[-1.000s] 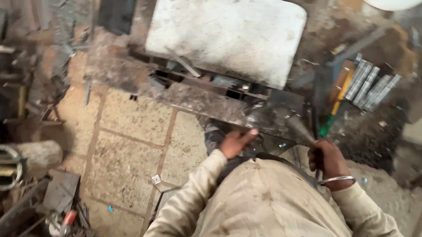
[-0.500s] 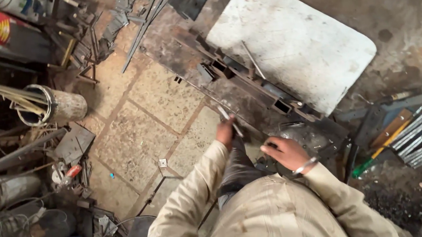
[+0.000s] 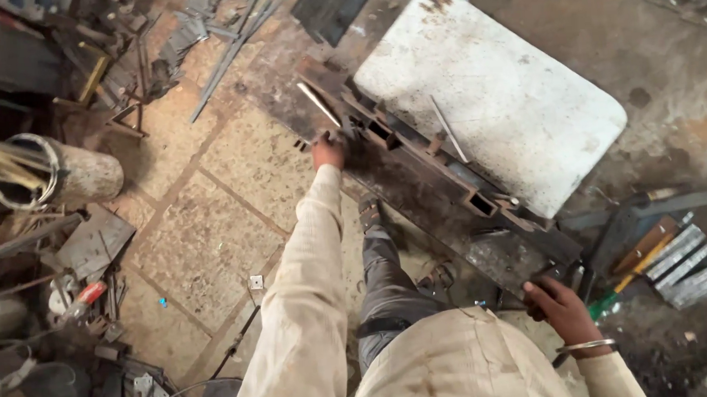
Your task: Welding and assembling metal components in a workshop.
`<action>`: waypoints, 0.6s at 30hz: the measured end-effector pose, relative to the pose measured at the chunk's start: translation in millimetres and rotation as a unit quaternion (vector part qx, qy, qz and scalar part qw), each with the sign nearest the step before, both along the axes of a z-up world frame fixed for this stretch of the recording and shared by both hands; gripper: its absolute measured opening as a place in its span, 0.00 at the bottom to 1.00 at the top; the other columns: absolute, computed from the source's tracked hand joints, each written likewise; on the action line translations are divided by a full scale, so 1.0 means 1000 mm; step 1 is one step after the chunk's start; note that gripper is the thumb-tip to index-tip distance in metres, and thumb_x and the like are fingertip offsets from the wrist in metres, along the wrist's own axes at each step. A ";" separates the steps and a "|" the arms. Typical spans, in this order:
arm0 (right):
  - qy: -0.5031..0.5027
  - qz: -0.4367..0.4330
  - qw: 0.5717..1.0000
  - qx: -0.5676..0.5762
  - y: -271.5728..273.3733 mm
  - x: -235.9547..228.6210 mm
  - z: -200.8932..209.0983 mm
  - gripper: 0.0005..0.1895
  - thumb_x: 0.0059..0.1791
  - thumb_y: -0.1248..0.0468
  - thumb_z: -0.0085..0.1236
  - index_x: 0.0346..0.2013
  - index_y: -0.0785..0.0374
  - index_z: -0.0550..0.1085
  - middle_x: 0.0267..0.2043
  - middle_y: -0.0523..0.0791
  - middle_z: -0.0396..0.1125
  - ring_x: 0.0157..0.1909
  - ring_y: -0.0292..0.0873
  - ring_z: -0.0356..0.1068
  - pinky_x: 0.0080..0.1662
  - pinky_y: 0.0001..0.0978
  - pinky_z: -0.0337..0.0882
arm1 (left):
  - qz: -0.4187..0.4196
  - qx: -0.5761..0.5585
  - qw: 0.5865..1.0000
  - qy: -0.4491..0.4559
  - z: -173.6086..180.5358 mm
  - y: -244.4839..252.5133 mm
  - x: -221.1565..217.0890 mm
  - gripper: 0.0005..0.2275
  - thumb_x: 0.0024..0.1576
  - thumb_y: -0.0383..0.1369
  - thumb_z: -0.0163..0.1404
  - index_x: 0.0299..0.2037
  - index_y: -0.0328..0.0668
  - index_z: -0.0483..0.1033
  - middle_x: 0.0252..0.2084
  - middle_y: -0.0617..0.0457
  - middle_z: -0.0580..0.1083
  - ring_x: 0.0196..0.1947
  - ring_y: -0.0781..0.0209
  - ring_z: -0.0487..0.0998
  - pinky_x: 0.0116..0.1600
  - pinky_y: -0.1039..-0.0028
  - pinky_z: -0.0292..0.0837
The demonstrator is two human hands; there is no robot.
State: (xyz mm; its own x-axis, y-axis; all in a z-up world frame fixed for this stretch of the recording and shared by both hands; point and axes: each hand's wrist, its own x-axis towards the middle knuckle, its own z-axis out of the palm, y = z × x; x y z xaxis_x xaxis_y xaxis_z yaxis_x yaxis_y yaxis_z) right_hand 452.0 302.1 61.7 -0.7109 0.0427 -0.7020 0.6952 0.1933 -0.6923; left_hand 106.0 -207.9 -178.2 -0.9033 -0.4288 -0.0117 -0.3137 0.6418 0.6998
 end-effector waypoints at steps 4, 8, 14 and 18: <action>-0.009 -0.042 0.998 0.052 0.010 0.025 0.007 0.19 0.52 0.54 0.57 0.37 0.72 0.75 0.28 0.47 0.70 0.28 0.40 0.67 0.32 0.35 0.68 | -0.005 0.073 0.994 0.079 0.097 0.060 0.071 0.16 0.60 0.37 0.55 0.55 0.37 0.78 0.51 0.40 0.77 0.50 0.43 0.77 0.55 0.59 0.72; -0.008 -0.056 0.995 0.085 0.014 0.042 0.024 0.18 0.51 0.53 0.58 0.44 0.66 0.76 0.29 0.47 0.69 0.28 0.40 0.67 0.33 0.35 0.69 | -0.152 0.147 0.969 0.130 0.252 0.121 0.157 0.12 0.66 0.35 0.51 0.52 0.34 0.77 0.46 0.41 0.78 0.45 0.49 0.80 0.50 0.66 0.74; 0.055 -0.002 0.983 0.173 0.006 0.013 0.050 0.22 0.51 0.50 0.58 0.47 0.67 0.77 0.33 0.49 0.74 0.33 0.44 0.73 0.37 0.38 0.73 | -0.406 0.107 0.906 0.057 0.331 0.194 0.186 0.23 0.58 0.45 0.61 0.60 0.41 0.75 0.54 0.41 0.78 0.52 0.47 0.82 0.56 0.60 0.78; 0.179 0.070 0.959 0.207 0.003 0.000 0.053 0.23 0.52 0.49 0.58 0.46 0.68 0.77 0.38 0.53 0.74 0.38 0.51 0.75 0.42 0.42 0.72 | -0.478 -0.008 0.878 0.013 0.344 0.232 0.131 0.44 0.47 0.55 0.63 0.72 0.40 0.60 0.65 0.29 0.67 0.63 0.32 0.69 0.60 0.49 0.69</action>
State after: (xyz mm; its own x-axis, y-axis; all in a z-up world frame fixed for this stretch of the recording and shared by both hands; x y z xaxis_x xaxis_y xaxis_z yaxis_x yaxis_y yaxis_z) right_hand 452.0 305.2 114.8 -0.9225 0.1527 -0.3546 0.3745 0.5774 -0.7255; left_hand 237.4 24.3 166.0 -0.8510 0.5249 0.0143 0.3898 0.6134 0.6869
